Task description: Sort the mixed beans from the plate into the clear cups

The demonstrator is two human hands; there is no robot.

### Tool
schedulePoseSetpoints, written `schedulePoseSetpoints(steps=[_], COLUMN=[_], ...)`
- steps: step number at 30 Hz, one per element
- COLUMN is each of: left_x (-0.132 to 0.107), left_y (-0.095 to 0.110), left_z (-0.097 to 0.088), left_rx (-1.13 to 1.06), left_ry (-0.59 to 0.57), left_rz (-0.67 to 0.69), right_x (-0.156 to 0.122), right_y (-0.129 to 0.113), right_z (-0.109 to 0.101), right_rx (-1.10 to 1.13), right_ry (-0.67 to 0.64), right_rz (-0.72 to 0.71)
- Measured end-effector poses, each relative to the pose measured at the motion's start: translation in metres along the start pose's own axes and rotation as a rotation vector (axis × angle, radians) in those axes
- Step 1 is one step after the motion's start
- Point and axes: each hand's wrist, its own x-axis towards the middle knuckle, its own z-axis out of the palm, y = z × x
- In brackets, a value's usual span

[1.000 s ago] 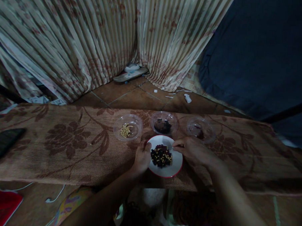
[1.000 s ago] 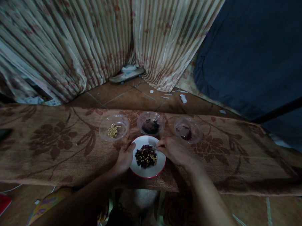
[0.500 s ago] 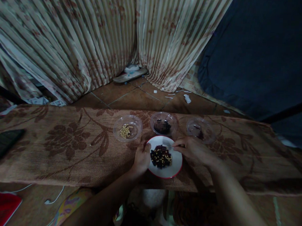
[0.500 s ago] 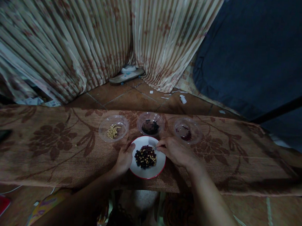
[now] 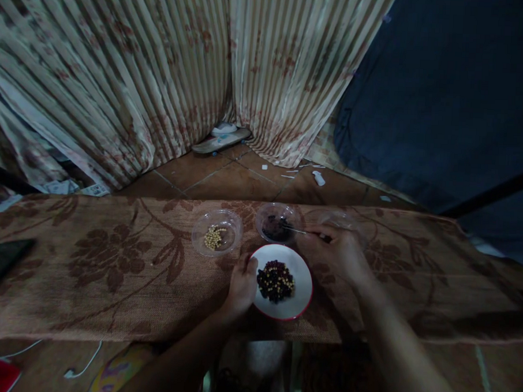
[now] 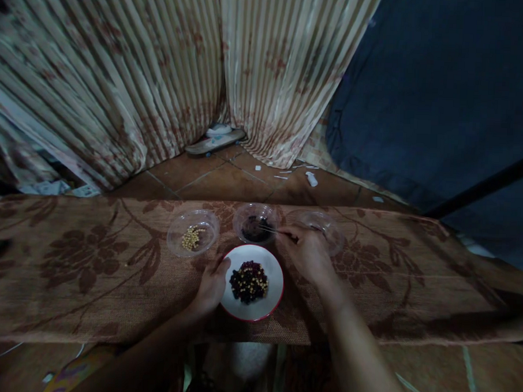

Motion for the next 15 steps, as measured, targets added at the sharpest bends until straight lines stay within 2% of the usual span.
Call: schedulePoseSetpoints(steps=[3, 9, 11, 15], left_x=[-0.001, -0.004, -0.005, -0.006], left_y=[0.002, 0.007, 0.009, 0.011], left_z=[-0.001, -0.001, -0.002, -0.003], left_rx=[0.016, 0.028, 0.032, 0.04], left_ry=[-0.034, -0.009, -0.008, -0.009], left_rz=[0.039, 0.013, -0.008, -0.021], right_x=[-0.002, -0.007, -0.008, -0.008], right_y=[-0.001, 0.001, 0.002, 0.001], right_z=[-0.002, -0.002, -0.001, 0.001], right_rx=[0.062, 0.129, 0.095, 0.025], right_ry=[-0.084, -0.548, -0.621, -0.684], right_rz=[0.012, 0.041, 0.044, 0.029])
